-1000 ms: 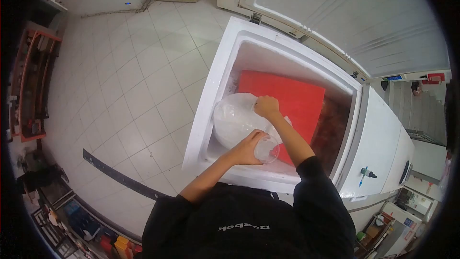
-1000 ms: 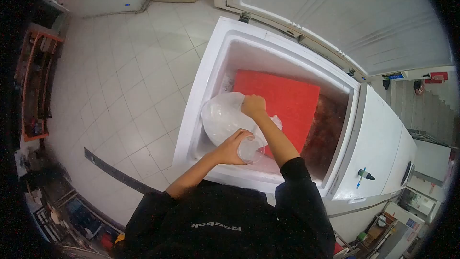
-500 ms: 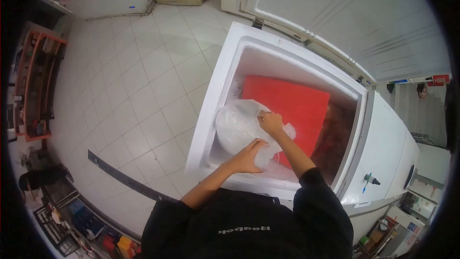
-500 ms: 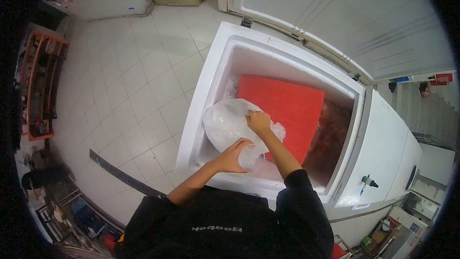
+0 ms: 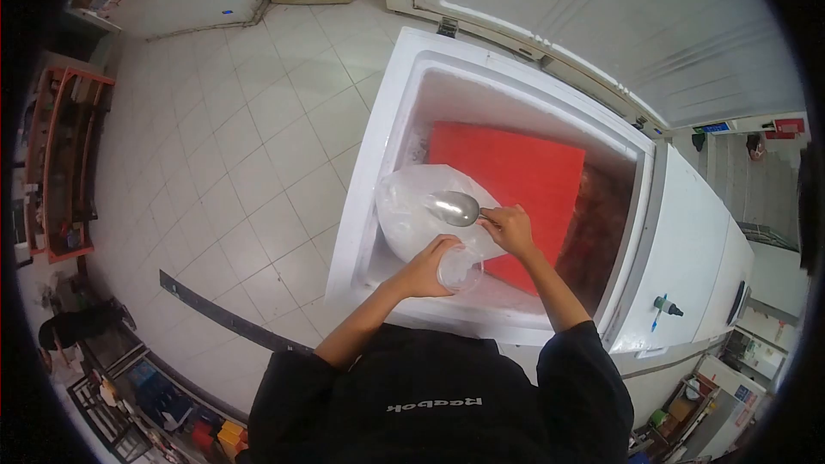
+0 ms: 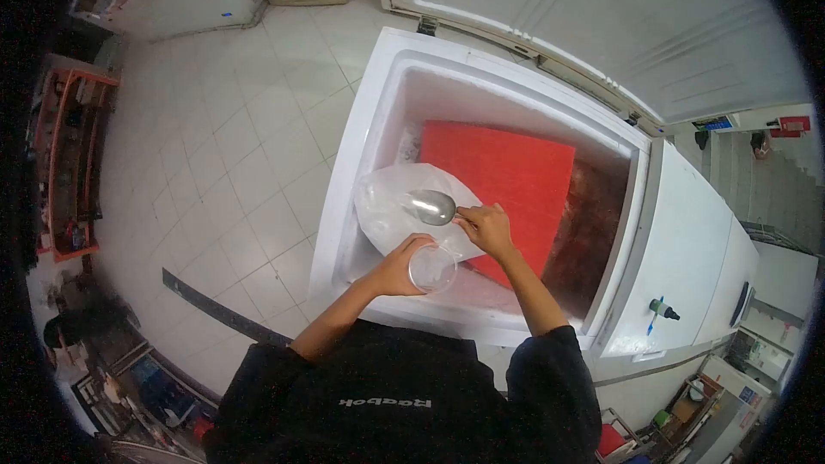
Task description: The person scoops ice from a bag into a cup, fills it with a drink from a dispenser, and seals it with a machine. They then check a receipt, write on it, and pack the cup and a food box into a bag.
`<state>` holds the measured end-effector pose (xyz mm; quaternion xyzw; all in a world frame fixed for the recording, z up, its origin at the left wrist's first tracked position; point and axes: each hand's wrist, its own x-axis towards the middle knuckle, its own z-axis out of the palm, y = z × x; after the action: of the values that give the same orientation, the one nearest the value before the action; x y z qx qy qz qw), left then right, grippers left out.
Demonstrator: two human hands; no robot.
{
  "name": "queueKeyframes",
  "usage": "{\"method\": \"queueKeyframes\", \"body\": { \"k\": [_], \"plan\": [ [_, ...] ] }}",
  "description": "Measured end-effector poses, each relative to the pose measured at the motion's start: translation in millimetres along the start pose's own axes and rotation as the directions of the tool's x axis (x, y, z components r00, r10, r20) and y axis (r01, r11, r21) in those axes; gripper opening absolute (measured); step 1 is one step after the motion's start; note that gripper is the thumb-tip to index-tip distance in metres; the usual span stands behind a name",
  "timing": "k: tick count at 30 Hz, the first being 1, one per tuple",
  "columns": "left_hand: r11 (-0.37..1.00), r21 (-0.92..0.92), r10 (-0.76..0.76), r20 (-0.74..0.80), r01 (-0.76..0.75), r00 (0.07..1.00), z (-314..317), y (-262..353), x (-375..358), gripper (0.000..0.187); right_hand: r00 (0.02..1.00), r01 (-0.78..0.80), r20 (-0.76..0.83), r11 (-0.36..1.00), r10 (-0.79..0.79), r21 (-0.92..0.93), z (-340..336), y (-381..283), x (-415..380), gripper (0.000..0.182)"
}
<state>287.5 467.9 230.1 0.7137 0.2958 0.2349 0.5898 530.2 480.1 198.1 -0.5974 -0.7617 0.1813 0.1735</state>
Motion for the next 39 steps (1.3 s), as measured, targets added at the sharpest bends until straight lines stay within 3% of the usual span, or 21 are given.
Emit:
{"method": "queueKeyframes", "body": {
  "k": [4, 9, 16, 20, 24, 26, 29, 30, 33, 36, 39],
  "plan": [
    [0.998, 0.058, 0.025, 0.003, -0.025, 1.000, 7, 2, -3, 0.077, 0.994, 0.068, -0.077, 0.996, -0.072, -0.050, 15, -1, 0, 0.021],
    [0.997, 0.069, -0.030, -0.028, 0.031, 0.999, 6, 3, -5, 0.079, 0.993, 0.040, -0.109, 0.999, -0.041, -0.014, 22, -6, 6, 0.020],
    [0.997, 0.075, -0.009, -0.049, 0.013, 0.999, 11, 4, -5, 0.080, 0.994, 0.024, -0.110, 0.998, -0.018, 0.052, -13, 10, -23, 0.020],
    [0.998, 0.059, 0.008, -0.063, -0.004, 0.998, 18, -6, -9, 0.082, 0.995, 0.085, -0.049, 0.989, -0.091, -0.120, -74, 7, -37, 0.021],
    [1.000, 0.028, -0.003, -0.110, 0.006, 0.994, 22, -12, -11, 0.082, 0.958, 0.275, 0.158, 0.922, -0.239, -0.274, -145, -40, -41, 0.020],
    [1.000, 0.013, -0.017, -0.105, 0.019, 0.994, 24, -15, -11, 0.082, 0.921, 0.347, 0.301, 0.870, -0.247, -0.350, -157, -68, -45, 0.021],
    [1.000, 0.006, -0.011, -0.110, 0.012, 0.994, 26, -12, -12, 0.083, 0.892, 0.437, 0.318, 0.795, -0.322, -0.420, -162, -95, -46, 0.023],
    [1.000, 0.010, -0.004, -0.116, 0.006, 0.993, 26, -12, -13, 0.083, 0.887, 0.436, 0.355, 0.785, -0.294, -0.440, -166, -100, -46, 0.024],
    [1.000, -0.006, 0.003, -0.129, -0.004, 0.992, 25, -13, -15, 0.083, 0.917, 0.398, 0.238, 0.777, -0.321, -0.487, -178, -105, -40, 0.019],
    [0.999, -0.032, 0.003, -0.148, -0.007, 0.989, 30, -20, -18, 0.080, 0.967, 0.239, 0.203, 0.823, -0.154, -0.515, -172, -94, -30, 0.012],
    [1.000, -0.017, 0.003, -0.151, -0.006, 0.988, 32, -18, -19, 0.078, 0.976, 0.137, 0.214, 0.852, -0.030, -0.506, -122, -63, -12, 0.015]
  ]
}}
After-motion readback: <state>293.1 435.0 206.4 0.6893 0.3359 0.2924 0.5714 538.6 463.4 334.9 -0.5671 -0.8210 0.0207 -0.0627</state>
